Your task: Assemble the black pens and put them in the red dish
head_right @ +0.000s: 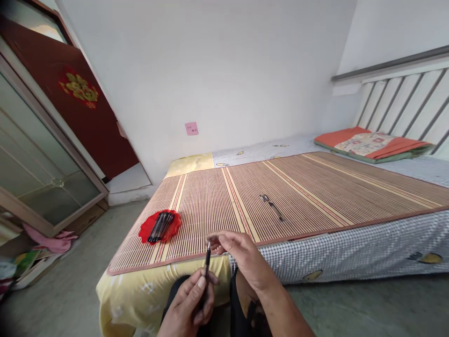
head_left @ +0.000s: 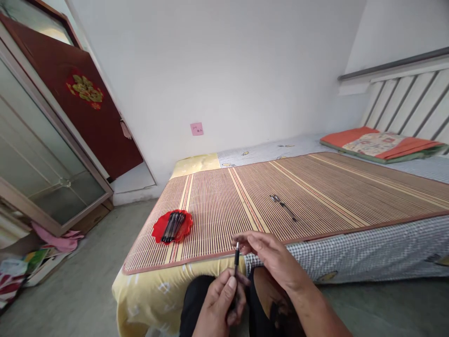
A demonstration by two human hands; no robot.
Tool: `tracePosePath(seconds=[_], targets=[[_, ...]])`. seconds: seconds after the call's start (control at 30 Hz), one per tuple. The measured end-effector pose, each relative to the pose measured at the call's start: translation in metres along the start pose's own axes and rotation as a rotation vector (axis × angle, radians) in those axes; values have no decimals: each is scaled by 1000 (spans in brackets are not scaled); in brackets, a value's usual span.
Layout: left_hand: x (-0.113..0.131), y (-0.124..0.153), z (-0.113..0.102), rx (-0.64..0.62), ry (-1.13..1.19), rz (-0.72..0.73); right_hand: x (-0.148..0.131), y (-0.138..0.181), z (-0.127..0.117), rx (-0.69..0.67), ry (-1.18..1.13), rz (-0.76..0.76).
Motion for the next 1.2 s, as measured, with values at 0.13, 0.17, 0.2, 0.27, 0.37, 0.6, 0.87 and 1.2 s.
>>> tracePosePath(seconds=[0.13, 0.17, 0.2, 0.27, 0.37, 0.6, 0.87, 1.2], targets=[[-3, 0, 0, -28, 40, -37, 2, 0, 4, -38, -15, 26], [-2, 1, 0, -31, 44, -45, 2, 0, 5, -48, -23, 24], [-2, 2, 1, -34, 47, -53, 3, -1, 6, -55, -32, 22], [-1, 3, 2, -31, 46, -67, 5, -2, 6, -61, -47, 29], [-2, 3, 3, -20, 39, -76, 9, -5, 4, -40, -59, 48], [-13, -2, 0, 31, 54, -89, 13, -4, -1, -57, -72, 48], [-20, -6, 0, 47, 7, -72, 17, -6, -3, -21, -79, 70], [-20, -5, 1, 64, 36, -79, 28, -9, -8, -51, -74, 76]])
Point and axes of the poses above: each hand's wrist, its own y-axis away from the middle knuckle, its own z-axis out of the palm, x = y × z, the point moved 1 cm from there along -y, towards the middle knuckle, and after that the axes turned 8 degrees about x, right-handed, at the moved point
